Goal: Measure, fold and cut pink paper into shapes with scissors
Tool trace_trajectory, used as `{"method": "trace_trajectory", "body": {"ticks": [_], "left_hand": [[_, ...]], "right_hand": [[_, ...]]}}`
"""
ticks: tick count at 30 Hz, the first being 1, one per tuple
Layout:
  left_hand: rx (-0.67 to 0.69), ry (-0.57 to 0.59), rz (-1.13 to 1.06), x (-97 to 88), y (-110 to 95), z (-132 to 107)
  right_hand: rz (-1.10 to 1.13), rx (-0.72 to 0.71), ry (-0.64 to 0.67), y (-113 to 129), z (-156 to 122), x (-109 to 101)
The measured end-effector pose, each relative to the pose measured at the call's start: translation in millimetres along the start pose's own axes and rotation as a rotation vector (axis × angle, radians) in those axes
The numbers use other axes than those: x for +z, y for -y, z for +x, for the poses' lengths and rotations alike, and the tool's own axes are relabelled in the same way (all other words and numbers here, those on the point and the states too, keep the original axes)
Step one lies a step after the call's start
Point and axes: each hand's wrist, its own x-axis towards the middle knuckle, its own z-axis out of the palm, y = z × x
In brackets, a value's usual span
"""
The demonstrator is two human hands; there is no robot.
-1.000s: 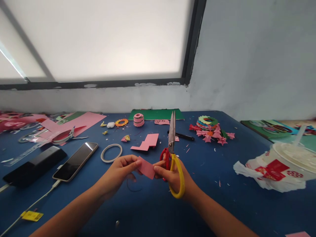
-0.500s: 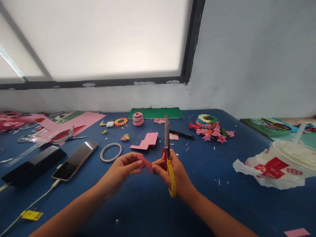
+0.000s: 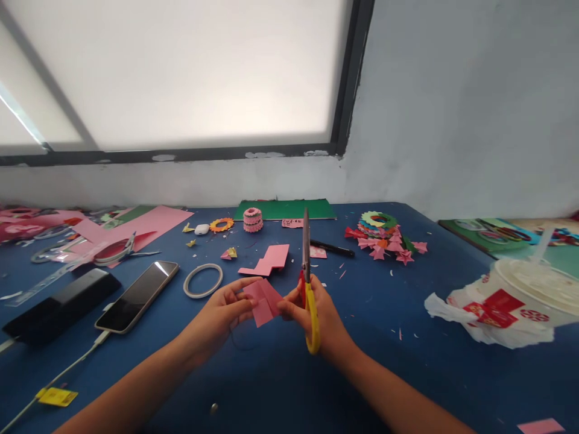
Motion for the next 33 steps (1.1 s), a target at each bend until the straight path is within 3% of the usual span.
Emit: {"method": "trace_trajectory", "body": {"ticks": [6,14,19,24,33], "left_hand": [[0.040,0.043,0.067,-0.6,-3,0],[0.096,-0.057,0.118,0.4,-1,2],[0.116,-0.084,0.125,-0.6,2,4],[0.023,-0.016,0.160,0.9,-1,0],[0.068,0.029,0.175,3.0,-3,-3]], "right_hand": [[-0.031,0.001,-0.054,9,-2,1],[0.000,0.067,-0.025,2,-3,3],[0.004,0.022,-0.004,-6,-4,5],[-0.081,-0.014,-0.082,-7,-3,2],[-0.008,0.087,-0.079,-2,-2,4]]}}
